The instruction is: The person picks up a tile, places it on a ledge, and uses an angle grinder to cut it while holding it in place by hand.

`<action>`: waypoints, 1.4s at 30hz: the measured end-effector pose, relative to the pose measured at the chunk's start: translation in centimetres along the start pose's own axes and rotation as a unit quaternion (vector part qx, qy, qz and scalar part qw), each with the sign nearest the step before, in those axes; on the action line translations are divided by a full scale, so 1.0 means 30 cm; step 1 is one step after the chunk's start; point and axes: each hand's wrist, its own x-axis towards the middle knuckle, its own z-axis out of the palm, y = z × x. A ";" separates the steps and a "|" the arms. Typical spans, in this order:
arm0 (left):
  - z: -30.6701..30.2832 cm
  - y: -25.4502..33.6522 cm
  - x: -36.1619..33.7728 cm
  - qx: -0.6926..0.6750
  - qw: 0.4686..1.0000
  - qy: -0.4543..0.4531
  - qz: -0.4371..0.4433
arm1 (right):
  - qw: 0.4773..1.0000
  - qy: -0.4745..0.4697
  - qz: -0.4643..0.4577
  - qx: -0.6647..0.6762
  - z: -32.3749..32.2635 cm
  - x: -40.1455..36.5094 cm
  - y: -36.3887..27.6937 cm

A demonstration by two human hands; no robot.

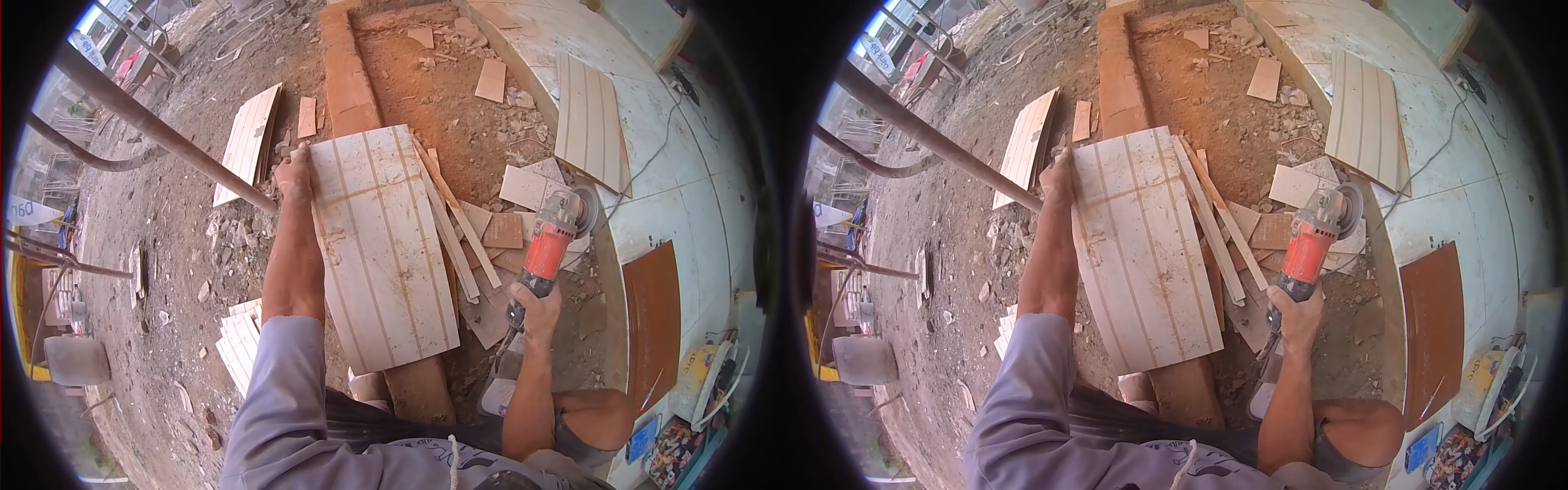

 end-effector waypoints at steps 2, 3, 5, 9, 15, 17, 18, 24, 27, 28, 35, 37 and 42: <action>0.028 -0.086 0.058 0.060 0.998 0.022 0.000 | 1.000 -0.015 -0.010 -0.022 0.009 0.019 0.034; 0.033 -0.126 0.080 0.101 0.994 0.019 -0.026 | 0.999 -0.012 -0.005 -0.030 0.019 0.025 0.034; 0.036 -0.245 0.128 0.070 0.995 0.004 -0.067 | 1.000 -0.012 -0.013 -0.017 0.039 0.020 0.020; 0.030 -0.440 0.199 0.044 0.998 -0.003 -0.050 | 0.999 -0.020 -0.006 -0.024 0.074 0.017 0.007; -0.095 -0.616 0.081 0.007 1.000 -0.005 -0.008 | 0.999 -0.039 0.000 -0.018 0.082 0.010 0.007; -0.213 -0.595 -0.079 0.046 0.998 0.014 -0.028 | 0.999 -0.044 0.018 0.012 0.095 -0.016 -0.005; -0.256 -0.579 -0.172 0.072 0.996 0.031 -0.040 | 0.999 -0.048 0.021 0.009 0.098 -0.027 -0.008; -0.440 -0.613 -0.815 0.041 0.990 -0.006 -0.131 | 0.993 -0.085 0.017 0.079 0.083 -0.113 0.024; -0.456 -0.693 -0.960 0.080 0.993 -0.005 -0.092 | 0.991 -0.104 0.017 0.083 0.067 -0.178 -0.005; -0.451 -0.698 -0.972 0.095 0.993 -0.015 -0.069 | 0.991 -0.110 0.015 0.074 0.054 -0.196 -0.006; -0.401 -0.674 -0.973 0.079 0.993 -0.025 -0.082 | 0.991 -0.116 0.014 0.064 -0.026 -0.277 -0.014; -0.383 -0.662 -0.966 0.072 0.991 -0.013 -0.114 | 0.990 -0.125 0.028 0.056 -0.047 -0.283 -0.008; -0.325 -0.663 -0.901 0.011 0.991 0.000 -0.130 | 0.994 -0.104 0.020 0.038 -0.059 -0.291 -0.027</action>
